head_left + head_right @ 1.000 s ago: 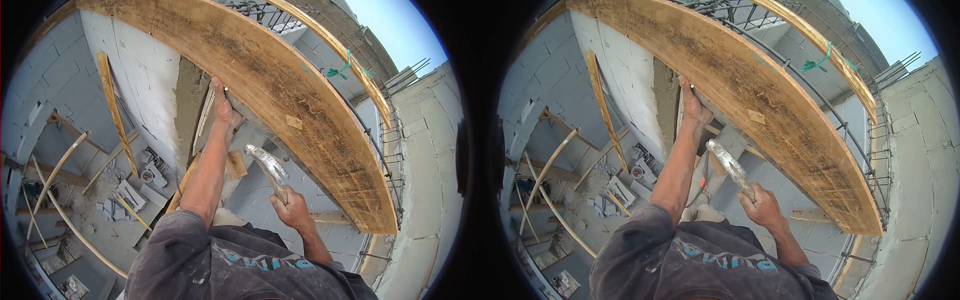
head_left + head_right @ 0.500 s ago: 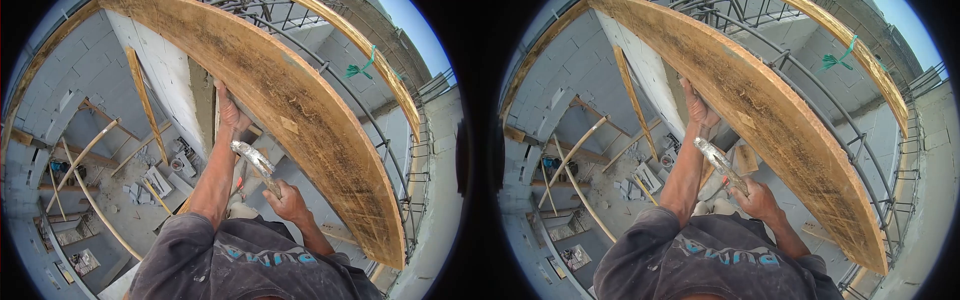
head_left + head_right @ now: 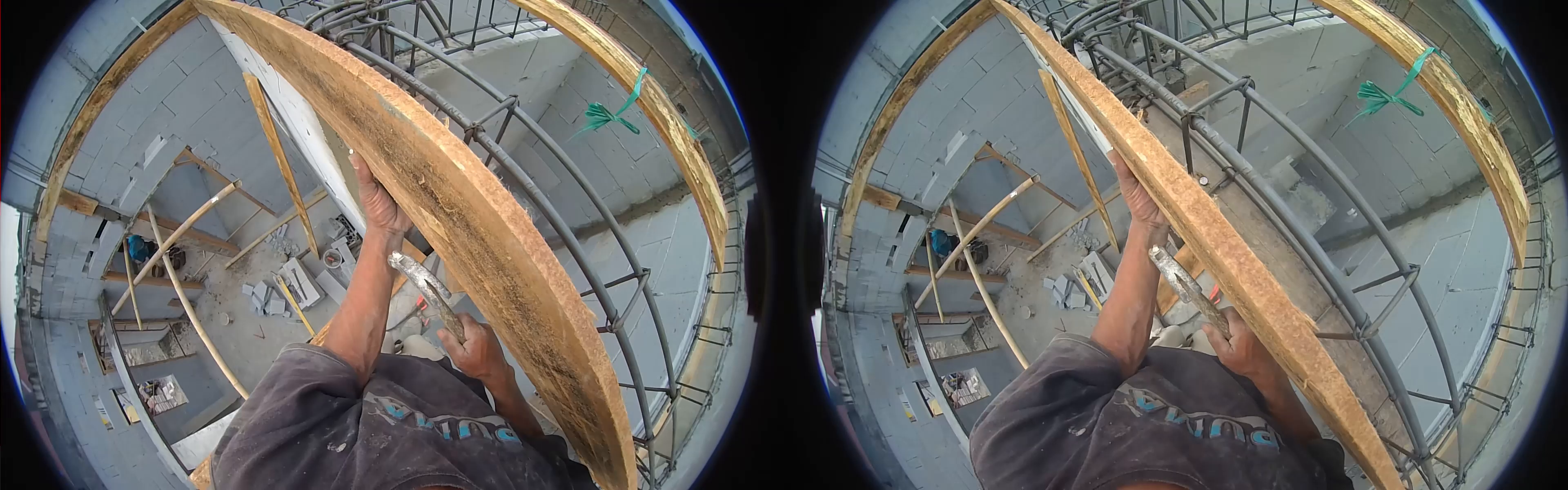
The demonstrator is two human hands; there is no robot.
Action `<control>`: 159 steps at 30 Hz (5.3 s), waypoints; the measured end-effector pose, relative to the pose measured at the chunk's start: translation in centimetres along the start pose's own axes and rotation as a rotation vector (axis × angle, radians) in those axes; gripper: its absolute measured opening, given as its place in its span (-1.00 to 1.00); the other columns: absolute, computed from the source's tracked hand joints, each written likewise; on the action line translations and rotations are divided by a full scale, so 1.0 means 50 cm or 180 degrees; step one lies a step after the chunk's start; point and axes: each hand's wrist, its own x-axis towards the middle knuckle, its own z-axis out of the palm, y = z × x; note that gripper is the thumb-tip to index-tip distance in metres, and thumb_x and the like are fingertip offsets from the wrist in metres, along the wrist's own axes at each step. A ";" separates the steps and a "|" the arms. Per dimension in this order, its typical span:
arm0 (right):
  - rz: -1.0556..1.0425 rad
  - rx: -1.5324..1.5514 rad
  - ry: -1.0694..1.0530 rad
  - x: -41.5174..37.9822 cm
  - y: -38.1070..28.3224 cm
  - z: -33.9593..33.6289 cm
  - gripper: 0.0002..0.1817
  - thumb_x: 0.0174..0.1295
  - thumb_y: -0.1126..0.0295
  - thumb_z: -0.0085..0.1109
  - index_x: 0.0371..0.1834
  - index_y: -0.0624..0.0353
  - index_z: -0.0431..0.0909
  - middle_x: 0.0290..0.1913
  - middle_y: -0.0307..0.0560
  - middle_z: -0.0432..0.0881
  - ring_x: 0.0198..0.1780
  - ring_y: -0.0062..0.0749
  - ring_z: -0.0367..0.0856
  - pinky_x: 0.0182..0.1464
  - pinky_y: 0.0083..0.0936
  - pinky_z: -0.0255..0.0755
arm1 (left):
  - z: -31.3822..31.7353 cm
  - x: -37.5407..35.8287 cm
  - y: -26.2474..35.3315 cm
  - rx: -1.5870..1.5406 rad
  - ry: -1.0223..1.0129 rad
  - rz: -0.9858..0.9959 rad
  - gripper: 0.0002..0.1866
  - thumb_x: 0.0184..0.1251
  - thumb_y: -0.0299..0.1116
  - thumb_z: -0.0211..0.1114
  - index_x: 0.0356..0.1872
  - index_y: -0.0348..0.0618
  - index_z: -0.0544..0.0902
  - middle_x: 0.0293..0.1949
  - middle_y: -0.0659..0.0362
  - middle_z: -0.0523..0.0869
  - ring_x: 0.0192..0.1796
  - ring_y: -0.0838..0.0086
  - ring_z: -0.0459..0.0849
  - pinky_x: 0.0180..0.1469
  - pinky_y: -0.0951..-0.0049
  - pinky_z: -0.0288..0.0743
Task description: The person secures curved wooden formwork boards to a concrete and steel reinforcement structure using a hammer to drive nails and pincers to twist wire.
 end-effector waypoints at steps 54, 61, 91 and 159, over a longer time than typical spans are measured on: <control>0.0242 -0.2131 0.1495 0.152 -0.480 0.117 -0.59 0.45 0.12 0.10 -0.08 0.37 0.45 -0.35 0.38 0.65 -0.30 0.33 0.67 -0.26 -0.02 0.52 | -0.027 -0.040 -0.047 -0.0319 0.0051 -0.0438 -0.46 0.13 -0.07 0.59 0.05 -0.11 0.62 -0.13 0.27 0.67 -0.08 0.50 0.64 -0.09 0.34 0.59; 0.0714 -0.2707 0.1347 0.187 -0.417 0.091 -0.59 0.45 0.13 0.11 -0.06 0.37 0.44 -0.39 0.36 0.65 -0.37 0.29 0.67 -0.30 -0.04 0.53 | -0.049 -0.022 -0.078 -0.0225 0.0153 -0.0483 -0.49 0.14 -0.01 0.58 -0.02 -0.04 0.61 -0.30 0.31 0.64 -0.30 0.59 0.60 -0.24 0.49 0.56; 0.0542 -0.2572 0.1316 0.168 -0.406 0.099 -0.59 0.40 0.11 0.11 -0.11 0.34 0.48 -0.35 0.37 0.66 -0.28 0.30 0.67 -0.24 0.00 0.51 | -0.048 -0.034 -0.046 0.0053 -0.0162 -0.0408 -0.71 0.33 -0.15 0.43 -0.06 0.00 0.61 -0.22 0.40 0.56 -0.10 0.66 0.52 0.01 0.49 0.45; -0.1776 0.0487 0.1837 0.101 -0.055 0.141 -0.69 0.14 0.44 0.42 -0.14 0.18 0.49 -0.08 -0.02 0.64 -0.06 -0.10 0.62 -0.03 -0.26 0.51 | 0.030 -0.323 0.039 0.2584 0.1128 -0.0252 -0.83 0.65 -0.26 0.02 0.00 -0.12 0.47 -0.35 0.34 0.55 -0.41 0.78 0.43 -0.39 0.68 0.42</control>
